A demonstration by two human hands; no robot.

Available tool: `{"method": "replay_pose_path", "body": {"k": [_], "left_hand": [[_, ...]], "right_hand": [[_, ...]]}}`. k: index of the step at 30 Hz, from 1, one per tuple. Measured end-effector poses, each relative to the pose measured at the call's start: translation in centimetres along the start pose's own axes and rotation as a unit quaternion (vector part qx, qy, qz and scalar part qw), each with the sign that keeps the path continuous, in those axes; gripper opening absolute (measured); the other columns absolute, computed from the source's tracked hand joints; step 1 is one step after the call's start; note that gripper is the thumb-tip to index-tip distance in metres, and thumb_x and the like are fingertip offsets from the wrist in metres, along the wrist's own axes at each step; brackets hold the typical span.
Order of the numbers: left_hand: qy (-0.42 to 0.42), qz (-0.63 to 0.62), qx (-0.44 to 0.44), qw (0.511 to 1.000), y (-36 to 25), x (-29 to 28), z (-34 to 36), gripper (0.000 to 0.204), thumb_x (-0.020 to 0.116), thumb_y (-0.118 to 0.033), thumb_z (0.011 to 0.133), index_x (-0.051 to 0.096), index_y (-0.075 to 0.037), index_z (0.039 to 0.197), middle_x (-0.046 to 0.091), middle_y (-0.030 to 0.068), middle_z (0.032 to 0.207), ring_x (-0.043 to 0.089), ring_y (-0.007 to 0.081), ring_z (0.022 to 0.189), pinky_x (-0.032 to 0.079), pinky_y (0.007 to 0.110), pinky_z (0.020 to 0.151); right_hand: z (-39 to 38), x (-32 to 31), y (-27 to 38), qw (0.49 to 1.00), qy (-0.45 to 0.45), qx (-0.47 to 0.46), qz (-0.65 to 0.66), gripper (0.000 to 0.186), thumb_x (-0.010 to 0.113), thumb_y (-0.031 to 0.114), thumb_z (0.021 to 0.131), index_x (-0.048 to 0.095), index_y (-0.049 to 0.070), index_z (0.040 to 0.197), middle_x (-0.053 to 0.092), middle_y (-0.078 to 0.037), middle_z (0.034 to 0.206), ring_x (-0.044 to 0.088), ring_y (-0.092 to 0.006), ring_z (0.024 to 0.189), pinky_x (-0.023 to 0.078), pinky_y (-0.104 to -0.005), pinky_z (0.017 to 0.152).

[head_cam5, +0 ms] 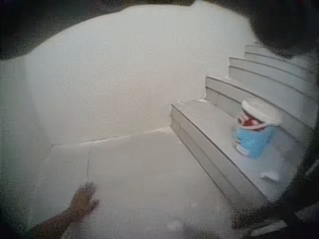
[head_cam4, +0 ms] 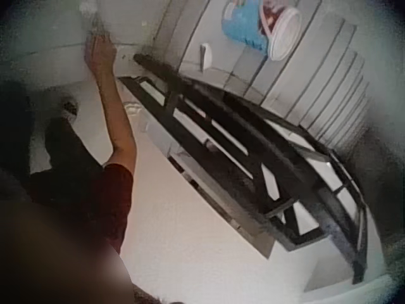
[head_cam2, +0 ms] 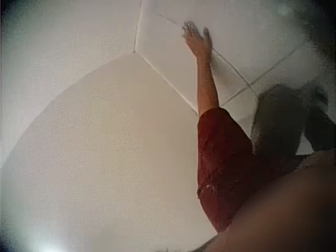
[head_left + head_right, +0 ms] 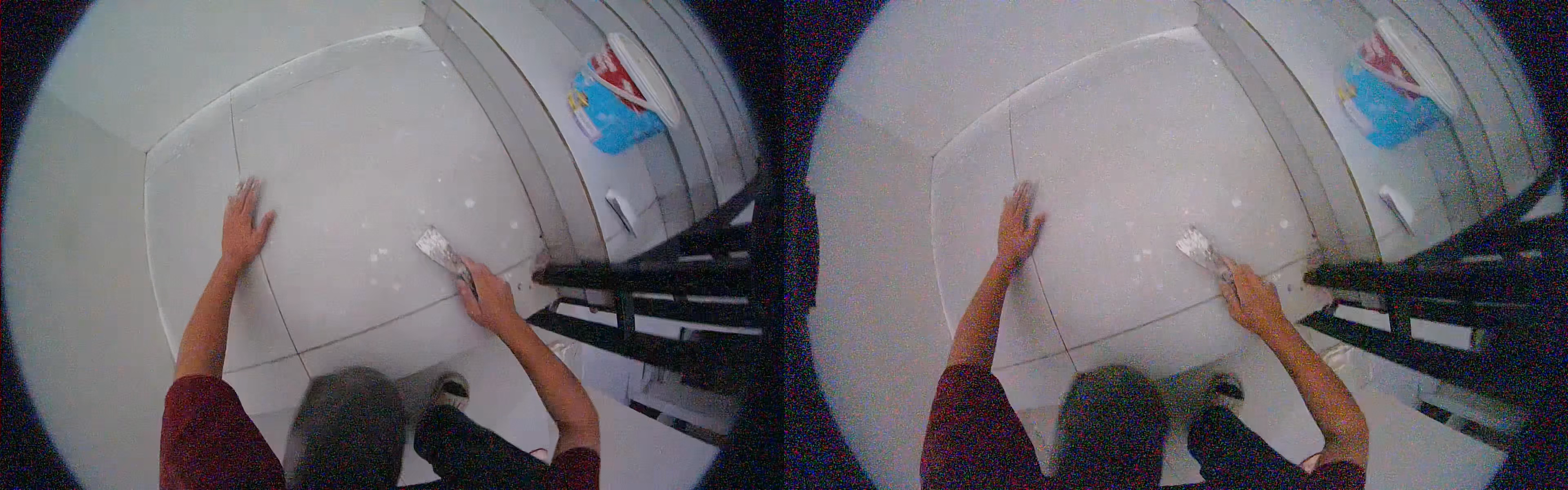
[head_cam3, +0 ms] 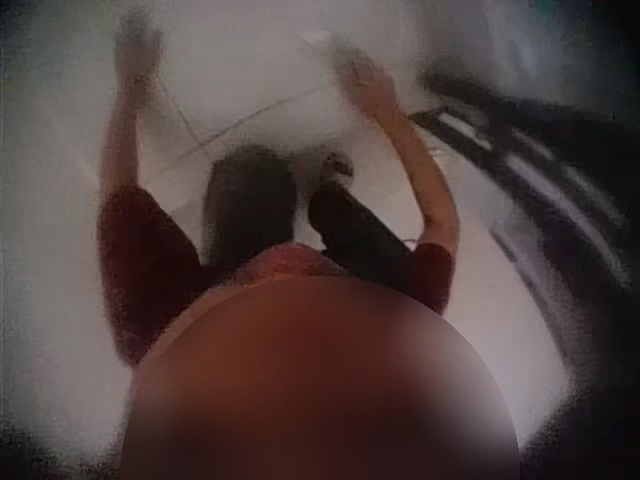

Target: The person applies wall putty to the base of a wall using a putty knife, smoothing the compound into place.

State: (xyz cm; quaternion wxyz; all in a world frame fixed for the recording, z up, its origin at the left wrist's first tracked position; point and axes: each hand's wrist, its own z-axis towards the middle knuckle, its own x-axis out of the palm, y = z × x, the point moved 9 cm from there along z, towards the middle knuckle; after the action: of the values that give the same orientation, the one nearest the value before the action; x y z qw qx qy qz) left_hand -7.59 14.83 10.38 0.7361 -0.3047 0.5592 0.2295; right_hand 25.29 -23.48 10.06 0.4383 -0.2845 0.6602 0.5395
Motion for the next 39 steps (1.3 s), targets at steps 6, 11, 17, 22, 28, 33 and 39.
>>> {"method": "replay_pose_path", "body": {"k": [6,11,17,22,28,33,39], "left_hand": [[0.014,-0.073,-0.055,0.996,2.1,-0.4,-0.4,0.078,0.066,-0.042,0.095,0.036,-0.009,0.159,0.034,0.0152,0.165,0.028,0.0366,0.154,0.017,0.053,0.127],[0.092,0.007,-0.028,0.995,0.9,-0.3,0.7,0.076,0.068,-0.041,0.094,0.04,-0.012,0.158,0.033,0.0126,0.167,0.027,0.0347,0.154,0.015,0.056,0.126],[0.101,-0.016,-0.028,0.994,-0.5,-0.3,0.2,0.074,0.067,-0.041,0.094,0.041,-0.015,0.158,0.032,0.0114,0.167,0.027,0.0336,0.155,0.015,0.059,0.125],[0.084,-0.031,-0.008,0.996,-0.2,-0.5,0.8,0.073,0.066,-0.043,0.095,0.041,-0.015,0.158,0.033,0.0122,0.166,0.027,0.0352,0.154,0.016,0.061,0.124],[0.087,-0.057,0.068,0.992,-0.7,2.4,9.1,0.073,0.061,-0.045,0.097,0.037,-0.015,0.16,0.03,0.0135,0.168,0.026,0.0341,0.155,0.014,0.058,0.126],[0.124,-0.063,0.229,0.963,-7.9,5.4,16.9,0.072,0.061,-0.044,0.097,0.037,-0.017,0.16,0.03,0.0106,0.168,0.027,0.0328,0.155,0.014,0.056,0.127],[0.171,-0.048,0.21,0.961,-7.6,5.1,18.3,0.071,0.063,-0.042,0.095,0.04,-0.02,0.158,0.03,0.0079,0.168,0.027,0.0313,0.155,0.016,0.056,0.127]], "right_hand": [[10.3,-3.4,1.2,0.985,-0.084,0.123,0.083,0.053,0.066,0.019,0.093,0.051,0.002,0.141,0.064,-0.026,0.127,0.064,-0.0447,0.114,0.05,-0.0513,0.099],[15.9,-5.2,1.8,0.983,-0.116,0.131,0.047,0.05,0.069,0.016,0.09,0.056,0.002,0.136,0.066,-0.025,0.124,0.064,-0.0438,0.114,0.051,-0.0488,0.098],[19.3,-6.6,-0.3,0.952,-0.119,0.265,0.099,0.053,0.071,0.031,0.093,0.06,0.0,0.134,0.065,-0.025,0.13,0.064,-0.043,0.116,0.051,-0.0485,0.1],[18.4,-4.5,3.9,0.893,-0.208,0.368,0.155,0.048,0.069,0.032,0.094,0.061,-0.001,0.129,0.07,-0.027,0.11,0.068,-0.0454,0.101,0.053,-0.0519,0.089],[11.7,0.7,12.1,0.885,-0.321,0.307,0.14,0.047,0.071,0.03,0.093,0.062,0.001,0.129,0.07,-0.025,0.108,0.068,-0.045,0.099,0.054,-0.051,0.088],[12.7,1.9,9.2,0.895,-0.278,0.325,0.125,0.044,0.067,0.034,0.096,0.064,0.01,0.133,0.07,-0.024,0.11,0.069,-0.0418,0.097,0.056,-0.0495,0.086],[20.8,-4.9,2.4,0.896,-0.144,0.42,0.028,0.037,0.065,0.029,0.095,0.071,0.012,0.129,0.071,-0.021,0.097,0.069,-0.0401,0.089,0.055,-0.0499,0.082]]}}
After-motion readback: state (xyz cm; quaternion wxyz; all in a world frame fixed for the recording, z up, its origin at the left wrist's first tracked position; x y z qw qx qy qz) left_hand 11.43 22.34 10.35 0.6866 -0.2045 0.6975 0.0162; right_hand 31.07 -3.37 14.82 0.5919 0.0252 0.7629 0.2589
